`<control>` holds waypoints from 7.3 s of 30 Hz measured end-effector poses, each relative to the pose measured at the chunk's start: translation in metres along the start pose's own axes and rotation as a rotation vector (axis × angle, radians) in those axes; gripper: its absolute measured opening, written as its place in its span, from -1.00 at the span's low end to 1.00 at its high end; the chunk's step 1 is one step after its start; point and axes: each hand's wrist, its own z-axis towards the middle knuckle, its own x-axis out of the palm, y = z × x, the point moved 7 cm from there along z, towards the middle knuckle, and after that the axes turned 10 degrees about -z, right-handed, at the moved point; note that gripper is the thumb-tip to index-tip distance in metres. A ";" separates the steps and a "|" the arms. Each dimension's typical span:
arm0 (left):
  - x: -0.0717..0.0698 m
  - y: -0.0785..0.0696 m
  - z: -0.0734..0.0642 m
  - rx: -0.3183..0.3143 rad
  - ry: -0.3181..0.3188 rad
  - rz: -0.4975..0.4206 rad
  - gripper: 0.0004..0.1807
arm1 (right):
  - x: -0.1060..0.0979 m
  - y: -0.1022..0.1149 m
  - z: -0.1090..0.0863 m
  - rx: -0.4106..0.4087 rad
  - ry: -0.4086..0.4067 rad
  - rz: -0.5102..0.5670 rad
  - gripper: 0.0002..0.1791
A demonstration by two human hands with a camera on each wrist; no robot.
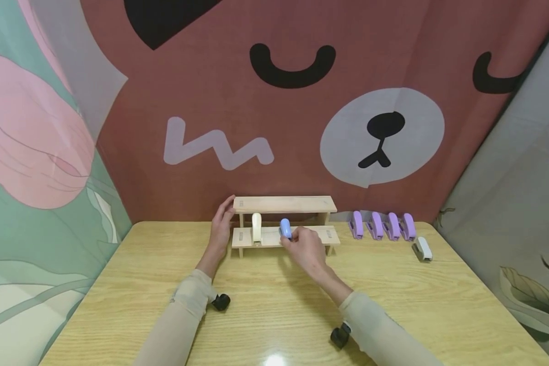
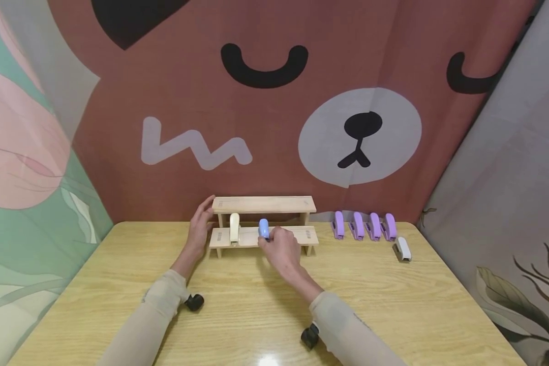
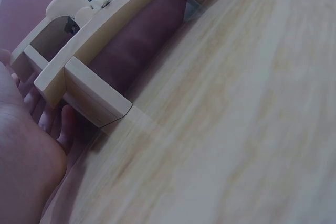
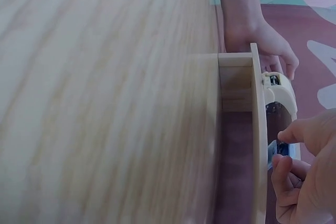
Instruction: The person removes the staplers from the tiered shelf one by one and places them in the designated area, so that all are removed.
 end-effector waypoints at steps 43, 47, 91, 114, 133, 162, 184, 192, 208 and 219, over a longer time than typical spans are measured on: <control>-0.002 -0.002 -0.004 -0.003 -0.017 0.048 -0.49 | -0.073 -0.090 -0.035 0.027 -0.138 0.077 -0.80; -0.003 -0.001 -0.003 -0.006 -0.008 0.040 -0.48 | -0.079 -0.105 -0.036 0.063 -0.123 0.095 -0.82; 0.000 0.000 -0.002 0.007 -0.004 0.017 -0.48 | -0.129 -0.243 -0.039 0.356 -0.074 -0.005 -0.71; 0.000 0.001 -0.001 0.026 0.017 0.026 -0.49 | -0.127 -0.255 -0.033 0.294 -0.033 -0.167 -0.71; -0.002 -0.002 -0.002 0.025 -0.004 0.059 -0.50 | -0.147 -0.203 -0.026 0.177 0.032 -0.273 -0.61; -0.003 0.000 -0.001 0.017 -0.005 0.051 -0.50 | -0.086 -0.071 -0.027 -0.074 0.002 -0.058 -0.68; 0.003 -0.013 -0.003 0.001 0.010 0.038 -0.49 | -0.006 0.020 -0.018 -0.083 0.095 0.194 -0.77; 0.008 -0.022 -0.006 -0.008 0.032 0.034 -0.48 | 0.017 0.044 -0.011 -0.087 0.114 0.279 -0.64; -0.005 0.003 -0.003 -0.002 -0.014 0.048 -0.52 | 0.050 0.056 0.000 -0.122 0.125 0.158 -0.45; -0.003 0.004 0.001 0.005 -0.005 0.059 -0.50 | 0.048 0.054 0.004 -0.117 0.094 0.129 -0.48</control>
